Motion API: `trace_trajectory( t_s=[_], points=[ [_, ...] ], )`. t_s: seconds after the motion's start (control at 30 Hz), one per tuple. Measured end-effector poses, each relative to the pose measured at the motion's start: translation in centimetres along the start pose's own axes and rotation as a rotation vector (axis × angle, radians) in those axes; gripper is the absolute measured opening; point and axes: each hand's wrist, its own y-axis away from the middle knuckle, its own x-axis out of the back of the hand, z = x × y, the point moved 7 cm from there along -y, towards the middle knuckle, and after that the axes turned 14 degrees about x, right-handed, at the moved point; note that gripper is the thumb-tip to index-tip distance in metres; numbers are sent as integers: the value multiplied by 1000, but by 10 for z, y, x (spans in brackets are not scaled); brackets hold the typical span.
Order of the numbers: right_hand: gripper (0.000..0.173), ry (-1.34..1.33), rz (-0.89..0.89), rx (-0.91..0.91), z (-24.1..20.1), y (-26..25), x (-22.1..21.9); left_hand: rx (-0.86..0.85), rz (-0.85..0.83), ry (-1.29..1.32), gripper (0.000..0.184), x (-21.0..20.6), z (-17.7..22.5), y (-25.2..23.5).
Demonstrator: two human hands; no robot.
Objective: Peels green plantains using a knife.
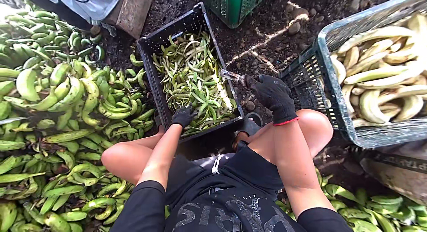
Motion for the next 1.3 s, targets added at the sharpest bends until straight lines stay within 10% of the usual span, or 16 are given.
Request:
trace_trajectory(
  t_s=[0.47, 0.8, 0.93, 1.3],
  points=[
    [65, 26, -123, 73, -21, -13, -29, 36, -233, 79, 61, -40, -42, 17],
    [61, -521, -102, 315, -65, -37, -64, -315, -203, 1637, 49, 106, -72, 90],
    [69, -605, -169, 428, -93, -41, -74, -592, -271, 1785, 59, 131, -65, 120],
    [48, -509, -10, 533, -164, -45, -104, -529, -529, 1895, 61, 123, -9, 124]
  ],
)
